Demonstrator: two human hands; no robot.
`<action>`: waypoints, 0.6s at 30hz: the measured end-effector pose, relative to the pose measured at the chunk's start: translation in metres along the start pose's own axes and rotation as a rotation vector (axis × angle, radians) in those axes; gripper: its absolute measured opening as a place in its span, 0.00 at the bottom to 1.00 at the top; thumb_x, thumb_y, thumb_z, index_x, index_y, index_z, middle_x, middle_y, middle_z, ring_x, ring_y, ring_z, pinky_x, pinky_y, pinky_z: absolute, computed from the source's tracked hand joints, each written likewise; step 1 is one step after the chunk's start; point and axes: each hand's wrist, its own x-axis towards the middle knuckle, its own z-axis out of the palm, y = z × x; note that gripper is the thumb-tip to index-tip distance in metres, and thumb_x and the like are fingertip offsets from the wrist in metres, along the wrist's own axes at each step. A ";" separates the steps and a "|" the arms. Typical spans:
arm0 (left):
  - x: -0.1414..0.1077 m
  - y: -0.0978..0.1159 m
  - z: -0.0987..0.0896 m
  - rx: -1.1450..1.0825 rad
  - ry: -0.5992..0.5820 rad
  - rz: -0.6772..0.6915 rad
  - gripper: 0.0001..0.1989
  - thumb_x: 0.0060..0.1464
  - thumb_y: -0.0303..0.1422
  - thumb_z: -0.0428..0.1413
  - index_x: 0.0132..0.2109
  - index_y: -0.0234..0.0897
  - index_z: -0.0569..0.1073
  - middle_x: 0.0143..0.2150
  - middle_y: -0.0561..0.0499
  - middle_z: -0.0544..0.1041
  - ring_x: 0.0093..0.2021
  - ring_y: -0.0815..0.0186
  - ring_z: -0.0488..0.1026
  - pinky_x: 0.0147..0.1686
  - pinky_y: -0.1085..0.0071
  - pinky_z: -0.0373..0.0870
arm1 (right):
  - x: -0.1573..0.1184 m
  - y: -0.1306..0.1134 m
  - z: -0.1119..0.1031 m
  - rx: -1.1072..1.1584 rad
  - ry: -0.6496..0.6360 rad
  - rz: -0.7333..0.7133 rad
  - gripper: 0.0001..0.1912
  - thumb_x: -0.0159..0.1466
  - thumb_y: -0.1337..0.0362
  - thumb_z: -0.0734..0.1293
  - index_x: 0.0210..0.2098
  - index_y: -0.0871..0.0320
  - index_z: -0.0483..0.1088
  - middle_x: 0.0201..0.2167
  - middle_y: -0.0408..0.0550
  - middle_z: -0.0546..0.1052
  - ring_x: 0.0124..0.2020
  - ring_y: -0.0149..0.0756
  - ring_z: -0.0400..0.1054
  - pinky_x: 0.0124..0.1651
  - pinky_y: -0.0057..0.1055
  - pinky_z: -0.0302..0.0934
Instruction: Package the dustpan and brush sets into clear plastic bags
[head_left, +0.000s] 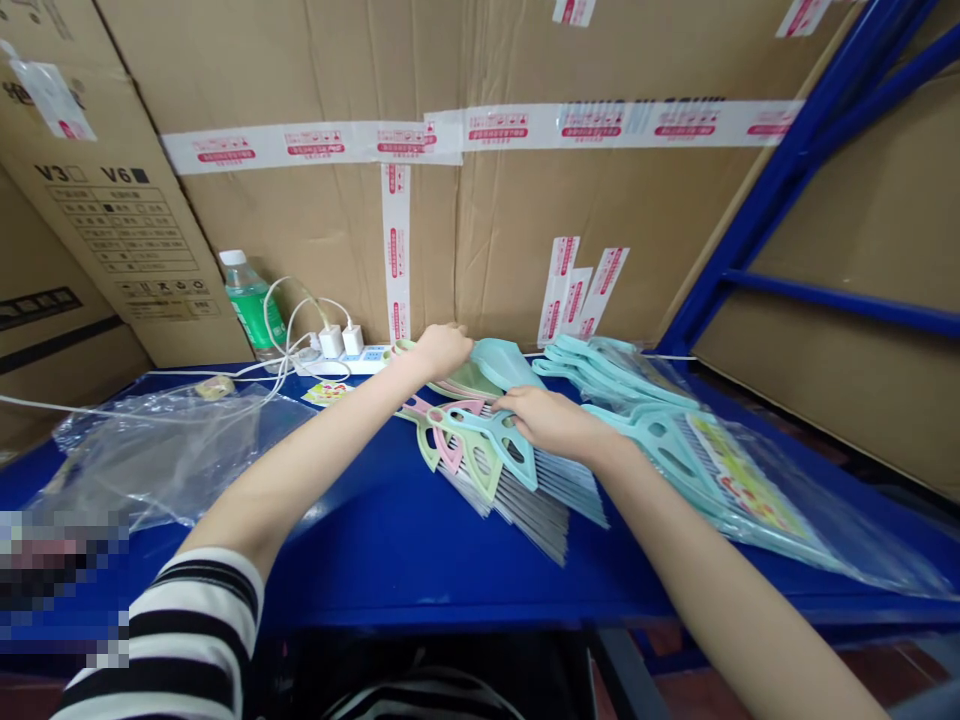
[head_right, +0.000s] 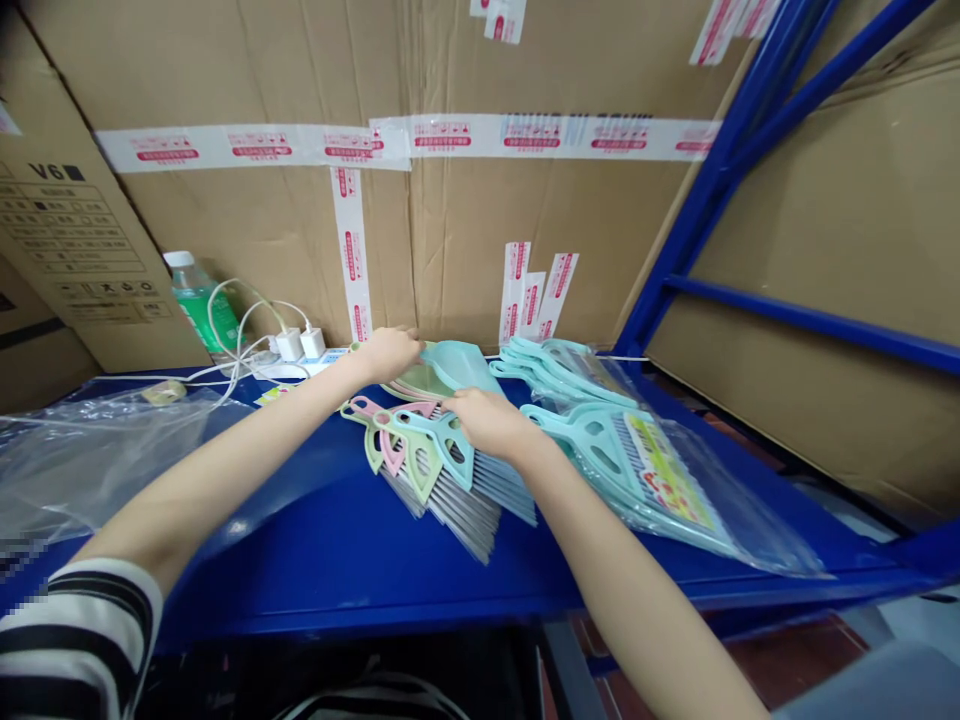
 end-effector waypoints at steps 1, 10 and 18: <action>-0.005 -0.005 -0.001 0.011 0.005 -0.013 0.13 0.63 0.31 0.49 0.49 0.32 0.74 0.48 0.37 0.75 0.54 0.55 0.71 0.47 0.66 0.69 | 0.000 0.000 0.000 -0.004 0.004 0.002 0.23 0.60 0.78 0.58 0.50 0.58 0.73 0.45 0.53 0.77 0.48 0.41 0.71 0.44 0.30 0.62; -0.075 -0.045 -0.001 0.145 -0.024 -0.158 0.14 0.64 0.31 0.45 0.50 0.30 0.72 0.48 0.38 0.74 0.51 0.52 0.72 0.44 0.63 0.70 | 0.002 -0.002 0.000 -0.040 0.024 -0.004 0.16 0.61 0.76 0.61 0.44 0.55 0.74 0.44 0.50 0.78 0.46 0.40 0.72 0.40 0.28 0.61; -0.147 -0.076 0.015 0.013 0.007 -0.243 0.19 0.62 0.32 0.45 0.57 0.30 0.67 0.49 0.38 0.74 0.50 0.51 0.72 0.47 0.60 0.70 | -0.002 -0.004 -0.006 -0.067 0.069 0.024 0.14 0.61 0.76 0.61 0.41 0.57 0.74 0.41 0.50 0.78 0.42 0.39 0.73 0.36 0.27 0.59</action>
